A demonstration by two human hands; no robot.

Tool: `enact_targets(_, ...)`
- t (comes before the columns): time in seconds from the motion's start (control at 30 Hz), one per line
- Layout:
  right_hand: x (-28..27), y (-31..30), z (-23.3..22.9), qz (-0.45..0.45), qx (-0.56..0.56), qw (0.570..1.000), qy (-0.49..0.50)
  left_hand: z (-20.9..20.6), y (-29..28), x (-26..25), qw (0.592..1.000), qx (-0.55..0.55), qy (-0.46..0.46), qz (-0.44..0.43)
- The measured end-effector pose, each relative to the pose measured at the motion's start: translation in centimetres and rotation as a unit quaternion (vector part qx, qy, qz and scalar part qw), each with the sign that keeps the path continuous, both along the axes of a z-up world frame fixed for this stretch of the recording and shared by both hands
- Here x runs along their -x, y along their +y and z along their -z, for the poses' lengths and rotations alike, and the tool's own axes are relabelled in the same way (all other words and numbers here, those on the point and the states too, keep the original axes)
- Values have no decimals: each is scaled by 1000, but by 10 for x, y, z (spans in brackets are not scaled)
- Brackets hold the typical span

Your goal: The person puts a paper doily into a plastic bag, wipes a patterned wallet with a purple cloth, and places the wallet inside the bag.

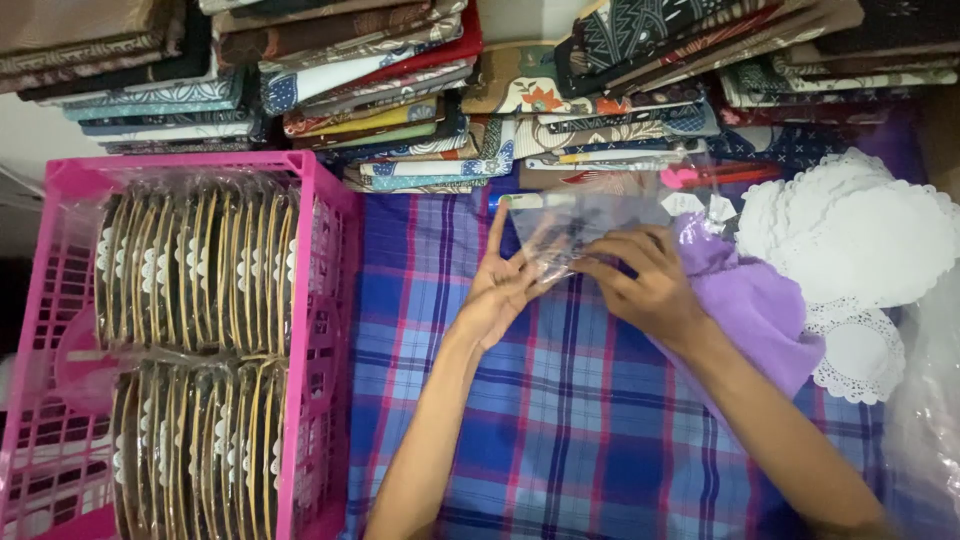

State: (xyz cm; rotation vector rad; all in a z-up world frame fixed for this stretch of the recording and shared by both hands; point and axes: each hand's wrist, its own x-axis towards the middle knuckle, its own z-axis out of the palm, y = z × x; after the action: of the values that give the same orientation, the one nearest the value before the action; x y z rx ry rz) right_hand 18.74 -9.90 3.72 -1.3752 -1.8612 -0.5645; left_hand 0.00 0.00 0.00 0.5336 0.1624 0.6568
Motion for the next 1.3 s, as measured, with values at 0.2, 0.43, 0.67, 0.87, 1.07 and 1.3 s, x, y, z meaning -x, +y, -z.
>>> enact_targets(0.2,4,1,-9,-33,-2,999,17,-9,3,0,998,-27,44,-23)
enact_targets(0.43,10,-3,3,-10,-53,996,-68,-4,-2,-3,997,-32,71,-4)
enact_targets(0.67,13,-5,13,-33,-27,998,-42,2,-2,-2,999,-11,47,3)
enact_targets(0.87,16,-6,15,-55,-34,998,-25,3,-2,-4,997,7,75,-5)
enact_targets(1.07,16,-9,8,-41,-41,997,-54,3,-2,-5,996,6,92,-7)
enact_targets(1.3,24,-10,10,-46,-18,998,-48,-7,-2,0,996,-5,90,3)
